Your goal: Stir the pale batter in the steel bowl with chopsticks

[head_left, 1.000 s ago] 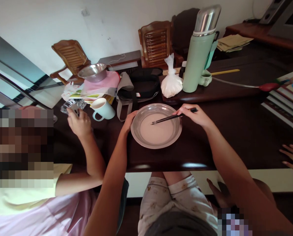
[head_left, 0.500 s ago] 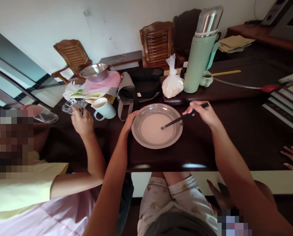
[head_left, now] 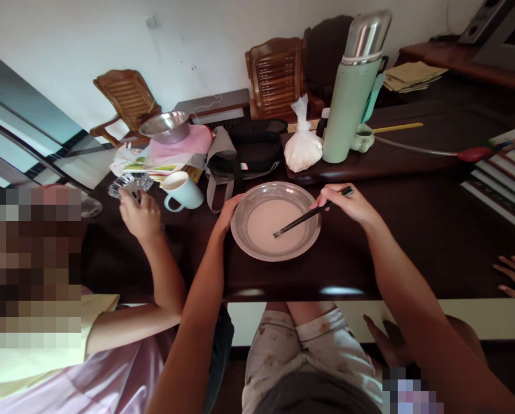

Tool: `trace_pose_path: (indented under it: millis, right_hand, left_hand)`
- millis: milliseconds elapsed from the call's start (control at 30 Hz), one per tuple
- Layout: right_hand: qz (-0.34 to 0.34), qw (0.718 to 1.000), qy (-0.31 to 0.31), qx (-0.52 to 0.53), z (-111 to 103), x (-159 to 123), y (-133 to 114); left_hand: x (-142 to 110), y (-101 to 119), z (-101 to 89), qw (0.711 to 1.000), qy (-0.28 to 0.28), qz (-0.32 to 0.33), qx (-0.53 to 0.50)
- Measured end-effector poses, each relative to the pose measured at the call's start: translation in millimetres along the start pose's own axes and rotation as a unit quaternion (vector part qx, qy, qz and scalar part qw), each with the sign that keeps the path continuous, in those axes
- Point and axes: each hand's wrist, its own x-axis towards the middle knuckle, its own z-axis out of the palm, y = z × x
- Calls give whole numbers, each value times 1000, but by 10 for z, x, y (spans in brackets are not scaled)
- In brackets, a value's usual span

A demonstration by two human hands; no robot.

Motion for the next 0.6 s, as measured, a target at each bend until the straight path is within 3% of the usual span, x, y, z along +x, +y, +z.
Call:
trace_pose_path:
  millis: [100,267,467,600]
  right_hand:
    - [-15,1000,-22,-17,53,14,-9]
    - [-18,994,106,-18,-83,10,28]
    - [-2,1000,-23,-5,50,1,-33]
    - [-19,998,57,-26,-6,5,-14]
  left_hand:
    - [-10,30,4,1000,0,-12,-6]
    - [-13,45,26,1000,10,-19,-17]
    - [-36,59,8,998,26,-45,-26]
    - [-34,44,-4,998,18,-46,-28]
